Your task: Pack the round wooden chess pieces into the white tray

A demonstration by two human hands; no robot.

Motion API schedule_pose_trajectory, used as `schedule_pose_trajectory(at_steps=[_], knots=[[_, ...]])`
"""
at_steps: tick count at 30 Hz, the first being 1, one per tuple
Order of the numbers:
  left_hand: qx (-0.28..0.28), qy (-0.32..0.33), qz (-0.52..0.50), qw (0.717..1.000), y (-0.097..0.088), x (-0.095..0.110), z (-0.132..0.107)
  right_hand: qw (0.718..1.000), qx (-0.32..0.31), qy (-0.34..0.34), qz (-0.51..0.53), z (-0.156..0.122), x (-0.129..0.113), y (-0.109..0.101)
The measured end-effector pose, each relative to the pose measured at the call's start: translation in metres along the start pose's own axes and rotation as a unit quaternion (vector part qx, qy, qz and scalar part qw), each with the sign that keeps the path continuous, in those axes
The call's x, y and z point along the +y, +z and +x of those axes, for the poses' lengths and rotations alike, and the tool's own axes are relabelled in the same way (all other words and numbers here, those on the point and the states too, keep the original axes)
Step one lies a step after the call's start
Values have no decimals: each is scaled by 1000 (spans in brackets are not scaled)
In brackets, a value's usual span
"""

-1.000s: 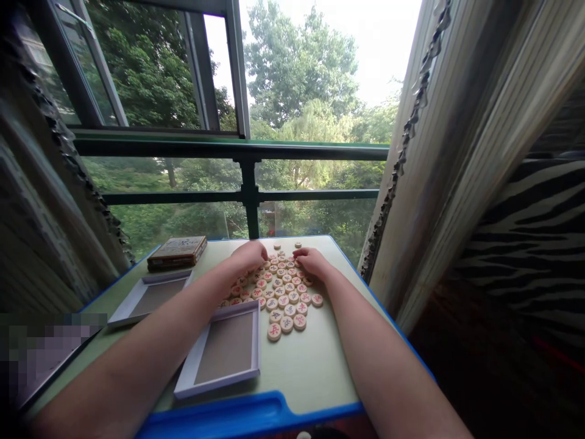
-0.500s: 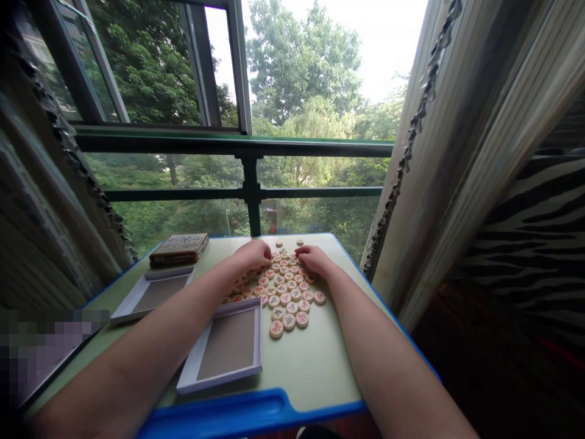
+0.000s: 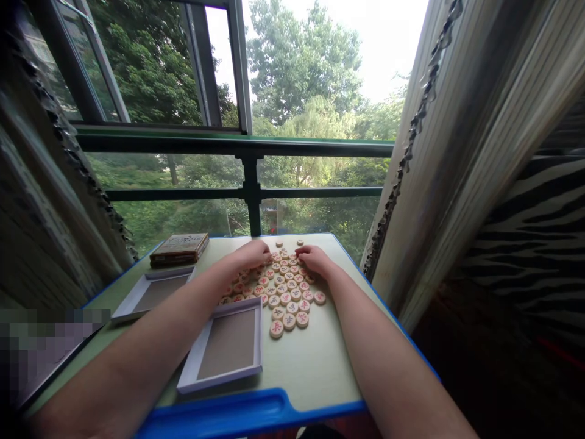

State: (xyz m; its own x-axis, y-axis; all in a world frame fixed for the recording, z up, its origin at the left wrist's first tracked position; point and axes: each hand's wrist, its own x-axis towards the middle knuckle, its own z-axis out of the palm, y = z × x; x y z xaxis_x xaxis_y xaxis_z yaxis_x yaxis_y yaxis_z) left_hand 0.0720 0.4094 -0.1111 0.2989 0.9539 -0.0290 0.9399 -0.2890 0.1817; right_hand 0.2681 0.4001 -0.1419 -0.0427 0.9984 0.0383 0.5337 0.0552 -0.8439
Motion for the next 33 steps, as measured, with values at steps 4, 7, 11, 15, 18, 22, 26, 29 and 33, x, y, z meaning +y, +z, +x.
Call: schedule_pose_trajectory(at_steps=[4,7,11,15,18,22,26,29,33], knots=[[-3,-2,10,1000,4,-1,3,1000,1,-3,12,2,2,0],[-3,-1,17,1000,6,-2,5,1000,-3,-4,10,3,2,0],[1,1,20,1000,8,-3,6,1000,1,-1,10,2,2,0],[4,-2,22,1000,8,-3,6,1000,2,3,11,1,1,0],[6,-10,22,1000,7,-3,5,1000,-2,7,3,1,1,1],[7,-17,23,1000,5,-3,3,1000,2,0,8,2,3,3],[2,-19,23,1000,4,-4,1,1000,-3,-10,21,3,5,4],[1,-19,20,1000,3,-4,0,1000,-3,-3,16,2,3,3],[10,-14,7,1000,2,-3,-1,1000,-2,1,10,1,1,2]])
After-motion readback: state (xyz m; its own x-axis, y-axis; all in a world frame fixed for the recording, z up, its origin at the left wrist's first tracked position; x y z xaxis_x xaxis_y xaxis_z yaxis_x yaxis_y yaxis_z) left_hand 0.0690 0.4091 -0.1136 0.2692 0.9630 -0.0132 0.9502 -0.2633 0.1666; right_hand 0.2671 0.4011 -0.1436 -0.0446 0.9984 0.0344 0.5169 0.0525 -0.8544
